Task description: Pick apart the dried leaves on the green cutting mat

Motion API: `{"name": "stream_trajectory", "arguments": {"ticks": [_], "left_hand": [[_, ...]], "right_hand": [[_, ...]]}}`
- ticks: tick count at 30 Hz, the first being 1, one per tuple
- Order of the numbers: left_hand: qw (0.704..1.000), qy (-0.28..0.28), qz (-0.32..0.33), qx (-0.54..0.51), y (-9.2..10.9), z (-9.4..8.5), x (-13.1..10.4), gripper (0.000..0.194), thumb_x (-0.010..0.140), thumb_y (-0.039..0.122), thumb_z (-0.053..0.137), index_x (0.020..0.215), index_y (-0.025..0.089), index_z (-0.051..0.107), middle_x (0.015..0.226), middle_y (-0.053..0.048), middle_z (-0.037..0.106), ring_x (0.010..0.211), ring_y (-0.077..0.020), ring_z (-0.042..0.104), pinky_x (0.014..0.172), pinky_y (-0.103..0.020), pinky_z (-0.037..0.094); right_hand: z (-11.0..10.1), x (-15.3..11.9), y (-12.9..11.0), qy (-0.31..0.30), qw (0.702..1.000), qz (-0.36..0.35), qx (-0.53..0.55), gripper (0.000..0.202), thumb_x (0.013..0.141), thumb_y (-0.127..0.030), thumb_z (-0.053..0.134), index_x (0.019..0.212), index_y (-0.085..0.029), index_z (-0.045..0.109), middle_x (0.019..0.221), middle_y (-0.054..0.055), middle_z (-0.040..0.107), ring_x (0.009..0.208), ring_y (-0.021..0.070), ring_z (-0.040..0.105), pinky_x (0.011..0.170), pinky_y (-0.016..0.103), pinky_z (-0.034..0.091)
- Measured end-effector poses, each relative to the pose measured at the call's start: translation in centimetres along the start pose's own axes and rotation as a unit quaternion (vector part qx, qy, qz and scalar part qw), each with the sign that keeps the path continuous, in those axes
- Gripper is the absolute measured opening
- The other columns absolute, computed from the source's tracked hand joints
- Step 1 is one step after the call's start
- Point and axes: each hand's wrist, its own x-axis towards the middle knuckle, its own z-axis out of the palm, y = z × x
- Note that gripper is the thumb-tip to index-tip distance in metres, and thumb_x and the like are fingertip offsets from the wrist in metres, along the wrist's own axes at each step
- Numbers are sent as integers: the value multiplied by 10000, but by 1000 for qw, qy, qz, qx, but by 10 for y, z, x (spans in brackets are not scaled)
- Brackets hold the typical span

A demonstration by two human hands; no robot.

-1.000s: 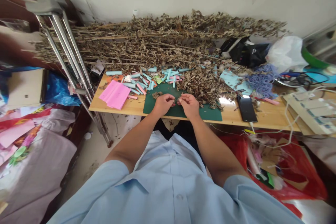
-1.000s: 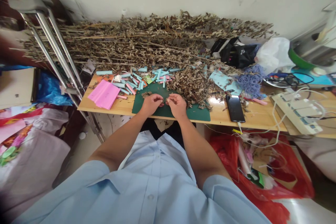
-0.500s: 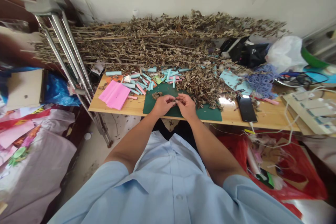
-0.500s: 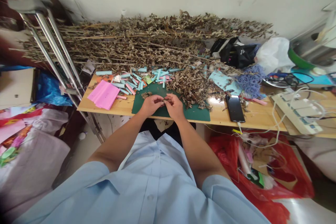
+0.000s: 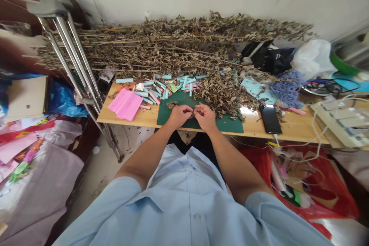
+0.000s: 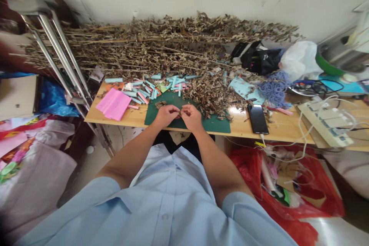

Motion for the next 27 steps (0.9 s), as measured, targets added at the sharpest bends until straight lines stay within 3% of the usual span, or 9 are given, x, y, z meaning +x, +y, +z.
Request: {"name": "stream_trajectory", "arguments": {"ticks": [15, 27], "left_hand": [[1000, -3, -20, -23, 7, 0, 0, 77, 732, 120, 654, 798, 124, 695, 660, -18, 697, 626, -134, 691, 635, -248, 581], [998, 31, -53, -11, 15, 2, 4, 113, 705, 47, 625, 768, 118, 687, 622, -9, 684, 582, -136, 682, 578, -234, 573]], "right_hand": [[-2, 0, -4, 4, 1000, -3, -4, 179, 764, -334, 660, 879, -213, 598, 750, 8, 676, 633, 151, 621, 641, 301, 522], [-1, 0, -5, 33, 999, -6, -12, 160, 755, -324, 656, 853, -215, 591, 731, 2, 658, 612, 152, 611, 610, 297, 516]]}}
